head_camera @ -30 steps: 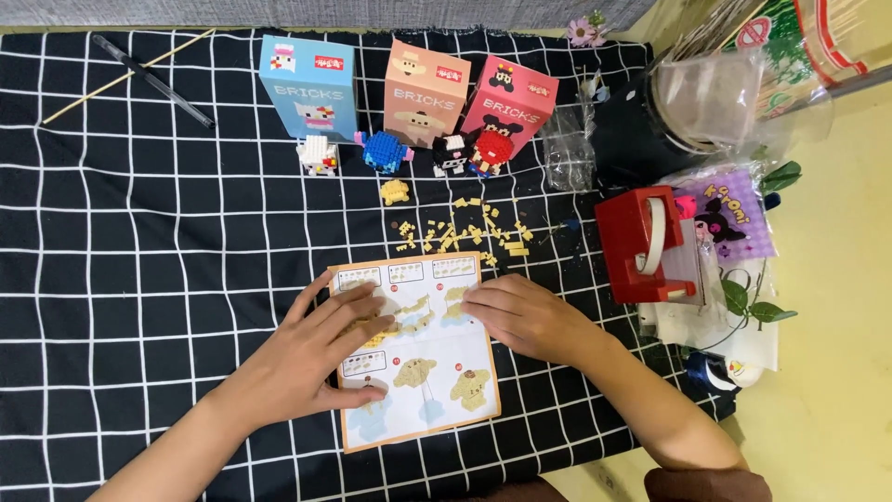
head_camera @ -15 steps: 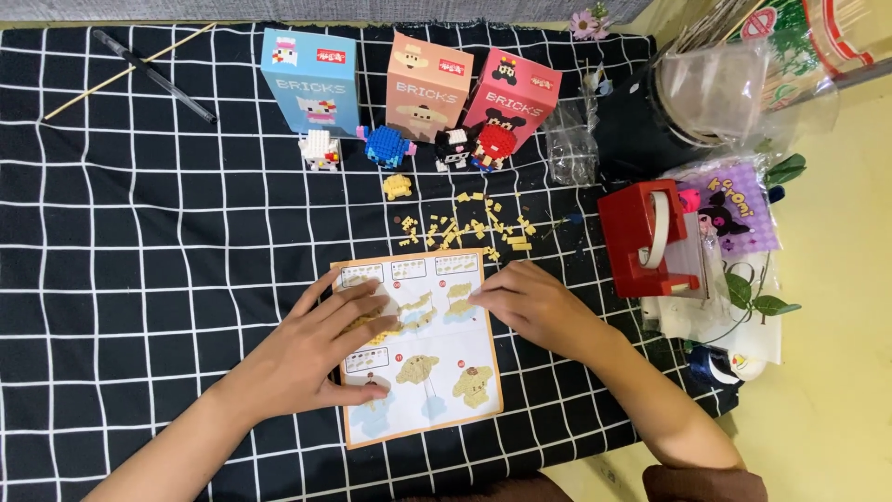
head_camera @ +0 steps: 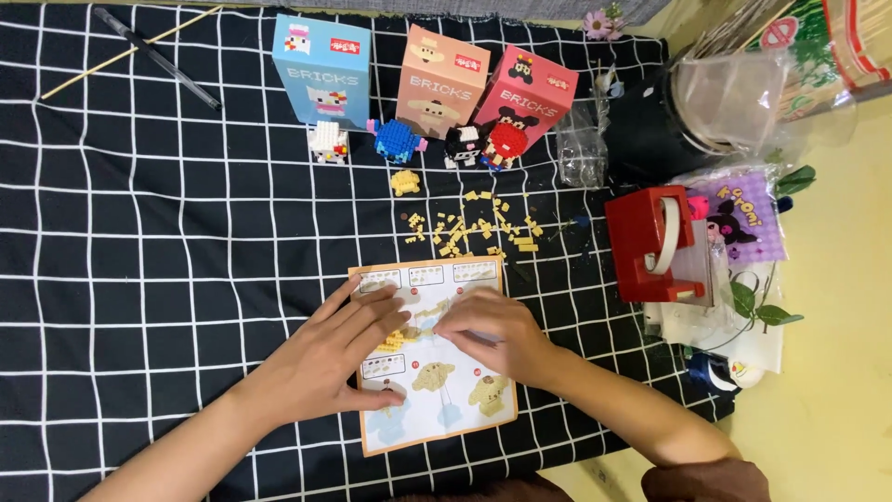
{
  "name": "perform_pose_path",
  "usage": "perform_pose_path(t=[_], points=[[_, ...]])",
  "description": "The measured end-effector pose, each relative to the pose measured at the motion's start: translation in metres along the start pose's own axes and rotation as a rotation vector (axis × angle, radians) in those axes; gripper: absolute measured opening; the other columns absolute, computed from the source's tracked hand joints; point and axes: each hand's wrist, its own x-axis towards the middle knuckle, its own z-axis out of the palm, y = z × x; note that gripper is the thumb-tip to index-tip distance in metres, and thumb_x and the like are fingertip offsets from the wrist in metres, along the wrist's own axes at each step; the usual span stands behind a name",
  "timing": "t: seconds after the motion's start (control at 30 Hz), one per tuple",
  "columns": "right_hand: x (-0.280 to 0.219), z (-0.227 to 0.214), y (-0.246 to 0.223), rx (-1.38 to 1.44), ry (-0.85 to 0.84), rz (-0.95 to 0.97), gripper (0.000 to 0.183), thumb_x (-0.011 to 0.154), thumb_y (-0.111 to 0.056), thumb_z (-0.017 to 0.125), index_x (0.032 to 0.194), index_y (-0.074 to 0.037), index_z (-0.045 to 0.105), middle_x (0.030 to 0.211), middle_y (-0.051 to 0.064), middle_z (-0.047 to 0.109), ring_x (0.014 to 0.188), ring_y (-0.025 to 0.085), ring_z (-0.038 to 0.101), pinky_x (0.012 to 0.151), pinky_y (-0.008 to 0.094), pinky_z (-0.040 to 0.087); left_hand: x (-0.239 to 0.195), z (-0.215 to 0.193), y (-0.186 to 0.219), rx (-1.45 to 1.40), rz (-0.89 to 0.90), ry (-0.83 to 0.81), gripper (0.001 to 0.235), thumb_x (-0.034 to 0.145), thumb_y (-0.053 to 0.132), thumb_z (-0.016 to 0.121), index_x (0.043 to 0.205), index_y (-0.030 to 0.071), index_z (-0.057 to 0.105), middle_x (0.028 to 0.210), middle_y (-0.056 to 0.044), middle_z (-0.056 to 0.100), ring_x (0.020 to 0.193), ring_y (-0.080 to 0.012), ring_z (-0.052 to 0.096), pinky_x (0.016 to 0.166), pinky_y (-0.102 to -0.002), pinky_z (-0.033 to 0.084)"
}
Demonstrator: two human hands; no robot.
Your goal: Assembling a small toy figure using miniature building bricks while following a printed instruction manual.
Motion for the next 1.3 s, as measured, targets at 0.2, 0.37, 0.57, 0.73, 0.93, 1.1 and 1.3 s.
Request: perform_pose_path(t=[0.2,0.37,0.57,0.73,0.93,1.1,1.3], points=[[-0.007,-0.008,0.011,-0.121,0.162,-0.014,0.025,0.089,0.0,0.078,0.11,-0.012,0.072,0.111,0.007,0.077,0.107,0.02,0.074,0.099,0.034,0.058,0.0,-0.002,-0.001,-0.014,-0.006,-0.007,0.081,0.089,0.057,0.074,0.139,-0.002,0.049,0.141,-0.022,0.056,0.14,-0.0355,0.048,0.124,-0.062,0.017],[-0.015,-0.041,0.015,-0.197,0.388,-0.026,0.009,0.092,-0.002,0.073,0.099,-0.008,0.072,0.099,0.009,0.076,0.094,0.019,0.074,0.091,0.032,0.058,-0.001,-0.002,-0.001,-0.023,0.0,0.007,0.078,0.088,0.055,0.076,0.136,-0.002,0.052,0.138,-0.022,0.057,0.14,-0.0365,0.048,0.124,-0.064,0.016],[-0.004,-0.045,0.006,-0.369,0.277,-0.053,0.012,0.094,0.001,0.07,0.103,-0.007,0.072,0.099,0.008,0.073,0.095,0.021,0.069,0.089,0.031,0.055,0.0,-0.001,-0.001,-0.013,0.002,-0.013,0.073,0.089,0.055,0.074,0.133,0.0,0.055,0.139,-0.021,0.057,0.141,-0.0373,0.047,0.124,-0.063,0.016],[-0.009,-0.005,-0.003,-0.422,-0.346,0.034,0.038,0.1,-0.009,0.066,0.137,-0.004,0.061,0.135,0.01,0.065,0.121,0.026,0.056,0.108,0.043,0.046,0.0,-0.001,0.0,-0.025,0.002,-0.007,0.069,0.089,0.055,0.075,0.127,0.0,0.056,0.138,-0.022,0.057,0.14,-0.0381,0.048,0.122,-0.063,0.022],[0.011,0.008,-0.015,-0.346,-0.095,-0.116,0.035,0.091,-0.004,0.081,0.122,0.001,0.066,0.112,0.013,0.063,0.096,0.026,0.058,0.087,0.038,0.05,0.001,-0.001,0.0,-0.02,-0.003,0.007,0.068,0.09,0.056,0.074,0.123,-0.001,0.057,0.138,-0.022,0.058,0.14,-0.038,0.049,0.122,-0.062,0.023],[0.011,-0.002,-0.028,-0.322,-0.233,-0.119,0.013,0.097,0.006,0.065,0.11,0.007,0.067,0.102,0.016,0.064,0.092,0.027,0.057,0.084,0.039,0.05,0.001,-0.002,-0.002,-0.061,-0.021,0.003,0.073,0.087,0.054,0.077,0.129,-0.002,0.054,0.14,-0.022,0.057,0.141,-0.0364,0.048,0.123,-0.063,0.021],[-0.004,-0.048,0.008,-0.266,0.004,0.103,0.013,0.098,-0.005,0.064,0.108,0.001,0.07,0.105,0.016,0.077,0.102,0.026,0.075,0.096,0.034,0.064,0.001,-0.008,-0.002,-0.119,-0.083,0.025,0.061,0.089,0.045,0.078,0.129,0.005,0.055,0.141,-0.019,0.058,0.142,-0.0341,0.048,0.125,-0.058,0.021]])
